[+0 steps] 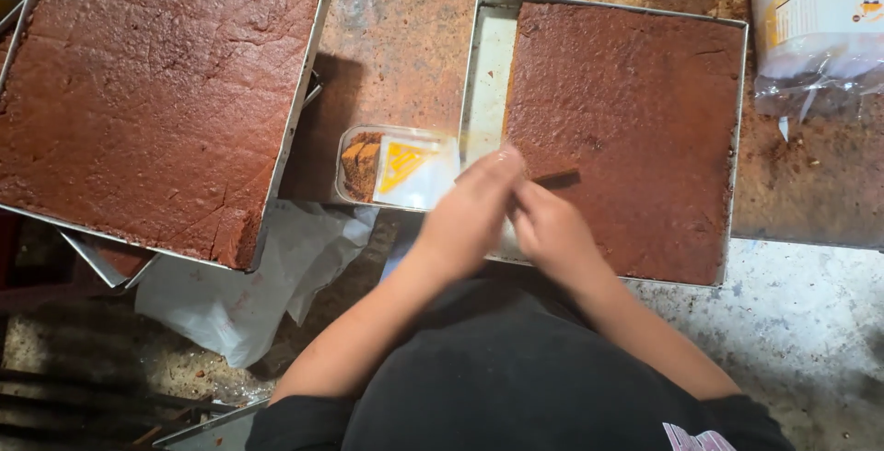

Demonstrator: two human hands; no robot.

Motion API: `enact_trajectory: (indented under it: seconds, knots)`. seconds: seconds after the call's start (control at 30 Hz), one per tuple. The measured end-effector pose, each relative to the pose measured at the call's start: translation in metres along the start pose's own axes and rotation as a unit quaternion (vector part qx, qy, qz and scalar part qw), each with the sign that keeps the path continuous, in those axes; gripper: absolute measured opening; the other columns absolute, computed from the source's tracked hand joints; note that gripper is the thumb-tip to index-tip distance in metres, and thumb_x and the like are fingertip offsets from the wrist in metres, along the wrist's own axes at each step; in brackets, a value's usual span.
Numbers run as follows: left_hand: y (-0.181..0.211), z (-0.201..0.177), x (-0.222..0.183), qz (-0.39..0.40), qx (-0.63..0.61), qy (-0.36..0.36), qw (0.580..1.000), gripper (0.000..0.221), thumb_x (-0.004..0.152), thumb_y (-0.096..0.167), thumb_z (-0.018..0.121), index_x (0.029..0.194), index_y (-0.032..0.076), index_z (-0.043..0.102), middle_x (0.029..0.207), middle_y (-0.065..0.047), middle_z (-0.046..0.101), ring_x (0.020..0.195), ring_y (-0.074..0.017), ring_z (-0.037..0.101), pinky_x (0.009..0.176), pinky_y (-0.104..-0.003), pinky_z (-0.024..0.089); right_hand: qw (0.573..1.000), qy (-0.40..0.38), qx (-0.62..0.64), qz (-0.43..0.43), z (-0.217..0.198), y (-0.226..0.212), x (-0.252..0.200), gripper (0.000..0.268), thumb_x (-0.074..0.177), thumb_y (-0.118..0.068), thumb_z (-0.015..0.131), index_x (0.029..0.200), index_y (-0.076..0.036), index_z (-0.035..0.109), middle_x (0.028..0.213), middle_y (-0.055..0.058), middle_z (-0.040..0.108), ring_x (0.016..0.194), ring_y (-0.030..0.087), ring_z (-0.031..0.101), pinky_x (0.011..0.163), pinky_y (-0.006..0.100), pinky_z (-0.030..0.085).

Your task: The person is wrapping individual pieces of cake in plastic film and packing them into a plastic container.

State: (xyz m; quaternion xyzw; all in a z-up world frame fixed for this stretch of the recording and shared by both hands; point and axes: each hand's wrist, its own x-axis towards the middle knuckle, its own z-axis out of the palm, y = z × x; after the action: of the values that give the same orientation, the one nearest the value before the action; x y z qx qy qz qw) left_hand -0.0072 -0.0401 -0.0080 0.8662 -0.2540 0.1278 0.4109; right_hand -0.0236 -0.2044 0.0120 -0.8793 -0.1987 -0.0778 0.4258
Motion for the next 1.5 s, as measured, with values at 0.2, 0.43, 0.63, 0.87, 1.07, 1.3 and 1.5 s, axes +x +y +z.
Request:
enact_trajectory:
  seconds: [0.2,0.43,0.63,0.87,1.07,1.3,1.5]
  knots:
    - [-0.02,-0.016,-0.007,-0.063,-0.081,-0.107,0.989,0.036,0.096,0.002,0.051,0.13,0.002,0.063,0.116,-0.02,0.068,0.112,-0.0374,0.069,0.101,-0.043,0.055,0.968,-0.14,-0.069,0.197,-0.06,0.013,0.032,0.036,0.086,-0.01,0.053,0.112,-0.013,0.077,0.099,0.018,0.078,0.102,0.043,0.071,0.088,0.056,0.055]
    - [-0.043,-0.038,-0.018,-0.211,0.043,-0.181,0.96,0.009,0.093,0.016,0.055,0.099,0.013,0.048,0.078,-0.008,0.06,0.077,-0.0278,0.057,0.069,-0.041,0.046,0.97,-0.048,-0.066,0.229,-0.06,-0.013,0.058,0.081,0.102,-0.008,0.053,0.161,-0.01,-0.001,0.146,0.032,0.042,0.114,0.046,0.065,0.084,0.055,0.052]
    - [-0.064,-0.031,-0.036,-0.201,0.01,-0.051,0.978,0.012,0.096,0.022,0.069,0.108,0.021,0.073,0.09,0.001,0.074,0.091,-0.0196,0.075,0.084,-0.033,0.059,0.977,-0.143,-0.062,0.145,-0.007,0.041,0.018,0.057,0.084,-0.019,0.077,0.137,-0.017,0.059,0.118,0.014,0.072,0.115,0.038,0.067,0.097,0.052,0.053]
    - [-0.006,-0.049,0.004,-0.122,-0.066,-0.021,0.99,0.053,0.086,-0.004,0.057,0.138,0.0,0.059,0.14,-0.022,0.057,0.128,-0.0447,0.059,0.106,-0.052,0.051,0.996,-0.078,0.022,-0.027,0.009,-0.021,0.016,0.039,0.097,-0.002,0.059,0.135,-0.003,0.063,0.128,0.022,0.07,0.114,0.039,0.068,0.094,0.049,0.055]
    - [-0.002,-0.026,-0.001,-0.062,-0.175,-0.079,0.979,0.051,0.088,-0.011,0.057,0.136,0.008,0.064,0.127,-0.02,0.066,0.124,-0.0438,0.062,0.105,-0.053,0.053,0.961,-0.195,-0.06,0.188,-0.026,-0.006,0.051,0.033,0.085,-0.015,0.048,0.101,-0.015,0.077,0.086,0.012,0.078,0.095,0.036,0.073,0.086,0.053,0.055]
    - [-0.054,-0.024,-0.029,-0.145,0.136,-0.182,0.963,0.015,0.094,0.011,0.06,0.108,0.011,0.055,0.088,-0.01,0.068,0.085,-0.0328,0.075,0.077,-0.043,0.06,0.998,0.047,-0.028,0.024,-0.024,0.055,0.089,0.019,0.091,0.003,0.068,0.105,-0.01,0.069,0.097,0.01,0.063,0.097,0.032,0.061,0.091,0.037,0.046]
    - [-0.046,-0.047,-0.021,-0.198,0.036,-0.096,0.975,0.026,0.101,0.04,0.062,0.094,0.015,0.068,0.078,-0.006,0.07,0.084,-0.0279,0.074,0.076,-0.04,0.059,0.951,-0.238,-0.188,0.064,0.018,0.115,0.059,0.047,0.07,-0.019,0.09,0.112,-0.016,0.069,0.108,0.011,0.051,0.109,0.038,0.054,0.092,0.046,0.051]
